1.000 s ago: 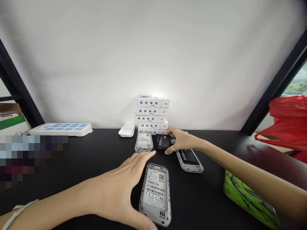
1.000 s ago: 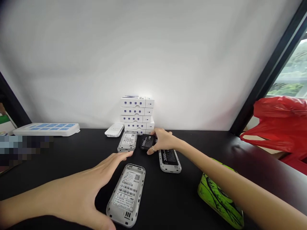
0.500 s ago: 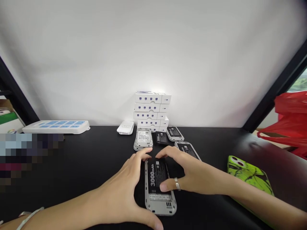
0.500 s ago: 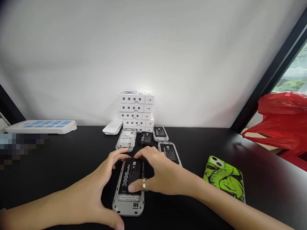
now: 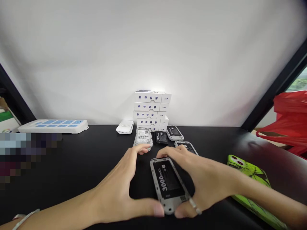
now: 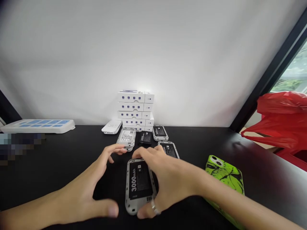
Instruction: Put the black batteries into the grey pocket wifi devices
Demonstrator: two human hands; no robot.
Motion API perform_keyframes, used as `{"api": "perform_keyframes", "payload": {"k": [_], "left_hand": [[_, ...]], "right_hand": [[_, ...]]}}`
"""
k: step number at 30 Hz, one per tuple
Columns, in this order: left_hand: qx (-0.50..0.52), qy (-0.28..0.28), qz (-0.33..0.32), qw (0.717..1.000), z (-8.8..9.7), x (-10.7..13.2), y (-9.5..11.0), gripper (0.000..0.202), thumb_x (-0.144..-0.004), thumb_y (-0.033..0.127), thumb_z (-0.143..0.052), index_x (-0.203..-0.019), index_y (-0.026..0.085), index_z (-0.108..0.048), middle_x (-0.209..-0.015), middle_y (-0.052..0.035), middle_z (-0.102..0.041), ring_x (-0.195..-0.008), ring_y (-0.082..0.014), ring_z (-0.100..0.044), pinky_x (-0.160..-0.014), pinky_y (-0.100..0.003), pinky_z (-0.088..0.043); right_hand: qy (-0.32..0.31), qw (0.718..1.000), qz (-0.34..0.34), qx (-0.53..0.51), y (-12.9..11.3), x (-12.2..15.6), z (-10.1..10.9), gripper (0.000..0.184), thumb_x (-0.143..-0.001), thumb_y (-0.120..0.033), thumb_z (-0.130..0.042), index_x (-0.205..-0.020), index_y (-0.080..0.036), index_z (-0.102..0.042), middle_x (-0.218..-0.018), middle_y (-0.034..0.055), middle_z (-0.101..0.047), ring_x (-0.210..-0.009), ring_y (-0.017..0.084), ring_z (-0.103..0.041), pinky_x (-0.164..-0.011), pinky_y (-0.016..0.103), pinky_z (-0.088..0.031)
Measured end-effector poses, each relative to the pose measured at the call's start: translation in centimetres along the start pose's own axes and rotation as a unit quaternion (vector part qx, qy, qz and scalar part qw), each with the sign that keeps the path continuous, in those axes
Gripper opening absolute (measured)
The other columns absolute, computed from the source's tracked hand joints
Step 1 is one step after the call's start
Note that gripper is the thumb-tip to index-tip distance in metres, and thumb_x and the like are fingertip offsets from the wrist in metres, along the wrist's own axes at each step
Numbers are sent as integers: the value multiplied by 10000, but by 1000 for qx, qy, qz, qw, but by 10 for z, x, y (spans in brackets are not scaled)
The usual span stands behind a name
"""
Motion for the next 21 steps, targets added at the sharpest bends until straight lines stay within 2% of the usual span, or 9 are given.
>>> {"api": "perform_keyframes", "payload": {"k": [2, 3, 5, 8, 12, 14, 16, 18, 21], "left_hand": [[14, 29, 10, 999, 5, -3, 3, 509, -821, 514, -523, -1231, 269, -346, -1022, -50, -564, -969, -232, -533, -894, -410, -416], [16, 29, 17, 999, 6, -5, 4, 338, -885, 451, -437, -1162, 261, -393, -846, -9, -574, -831, -191, -551, -829, -369, -430], [16, 18, 27, 999, 6, -9, 6, 191, -933, 363, -349, -1060, 253, -438, -623, 53, -485, -631, -142, -508, -698, -299, -421], [7, 15, 12, 1000, 7, -13, 9, 141, -927, 306, -363, -1025, 253, -450, -615, 65, -447, -587, -122, -468, -619, -256, -387], [-40, 35, -15, 998, 15, -27, 7, 149, -908, 272, -391, -1039, 254, -462, -812, 22, -530, -721, -130, -505, -694, -262, -405], [-76, 61, -7, 995, 23, -40, 0, 163, -894, 303, -417, -1037, 253, -476, -928, -1, -549, -793, -144, -517, -719, -274, -412], [-106, 81, 16, 991, 32, -56, -11, 173, -876, 367, -440, -984, 244, -496, -933, -7, -561, -774, -150, -524, -685, -276, -416], [-125, 84, 48, 987, 39, -72, -23, 214, -846, 436, -471, -867, 225, -502, -814, 9, -574, -671, -140, -520, -614, -264, -408], [-161, 64, 109, 979, 46, -89, -41, 373, -779, 562, -505, -673, 205, -475, -612, 26, -528, -558, -139, -487, -517, -250, -355]], "right_hand": [[-7, 999, -30, 10, 19, 1, 20, 805, -483, -474, -774, -1180, -253, -437, -1044, 41, -564, -954, 261, -521, -853, 391, -419], [-1, 999, -44, 14, 32, 0, 32, 790, -503, -503, -764, -1175, -254, -431, -1045, 44, -569, -957, 266, -525, -821, 378, -434], [17, 998, -66, 16, 61, -4, 54, 707, -566, -528, -735, -1141, -255, -425, -1142, 55, -552, -1026, 275, -516, -862, 382, -419], [47, 996, -79, 12, 104, -16, 75, 609, -579, -557, -712, -1033, -238, -464, -1217, 74, -537, -1142, 314, -469, -932, 391, -385], [76, 993, -91, 4, 139, -39, 75, 648, -565, -569, -703, -1061, -230, -460, -1248, 91, -522, -1186, 325, -440, -985, 413, -349], [67, 994, -91, -5, 144, -47, 69, 687, -555, -565, -708, -1094, -232, -442, -1253, 96, -512, -1192, 324, -433, -987, 427, -348], [55, 994, -91, -7, 140, -47, 64, 726, -553, -566, -710, -1133, -239, -421, -1271, 94, -492, -1201, 326, -421, -984, 432, -352], [62, 993, -98, 1, 130, -35, 63, 740, -584, -571, -695, -1182, -253, -397, -1300, 86, -465, -1201, 326, -419, -976, 431, -363], [73, 988, -139, 15, 113, -2, 63, 672, -650, -579, -651, -1202, -273, -421, -1296, 76, -470, -1157, 327, -459, -926, 422, -411]]}}
Point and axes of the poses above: each hand's wrist, its own x-axis away from the middle knuckle, its own z-axis out of the back of the hand, y = z × x, the point moved 4 cm from there along -x, towards the middle knuckle
